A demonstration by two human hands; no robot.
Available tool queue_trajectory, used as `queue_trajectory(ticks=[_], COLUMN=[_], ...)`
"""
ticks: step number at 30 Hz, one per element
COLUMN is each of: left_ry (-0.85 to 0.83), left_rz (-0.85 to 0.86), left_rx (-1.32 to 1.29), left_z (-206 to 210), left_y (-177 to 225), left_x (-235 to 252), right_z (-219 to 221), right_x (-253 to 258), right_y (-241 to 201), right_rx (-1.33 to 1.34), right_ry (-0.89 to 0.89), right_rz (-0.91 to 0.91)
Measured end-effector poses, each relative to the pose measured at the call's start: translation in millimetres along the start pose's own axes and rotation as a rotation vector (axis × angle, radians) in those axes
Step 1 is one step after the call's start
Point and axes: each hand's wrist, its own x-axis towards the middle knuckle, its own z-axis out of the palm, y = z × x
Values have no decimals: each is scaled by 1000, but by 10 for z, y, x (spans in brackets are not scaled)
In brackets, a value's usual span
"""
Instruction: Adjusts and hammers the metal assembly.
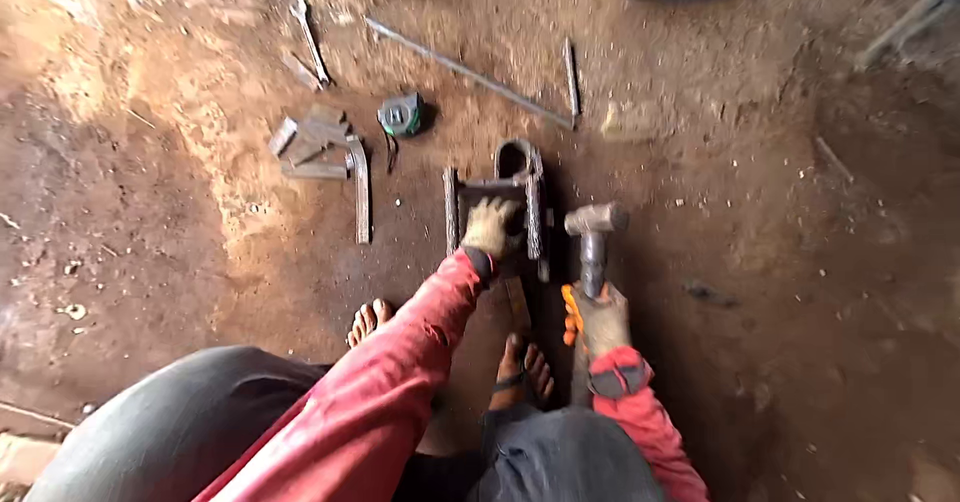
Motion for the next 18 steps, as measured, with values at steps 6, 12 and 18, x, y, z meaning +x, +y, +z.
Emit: queue_trajectory(ticks=[6,12,18], left_ry=[10,-2,138], left_rz=[27,7,152], left_rx=[-9,22,0], left_z=[-15,-42,-43], left_y=[-21,28,-14], left_x=[17,12,-57], right_z=[-523,-948,-128], right_x=[-441,-634,-201], right_y=[-368,-1154,-232], right_rx=[273,510,-147], right_ry=[93,308,281], right_rz=[-528,-1178,-407])
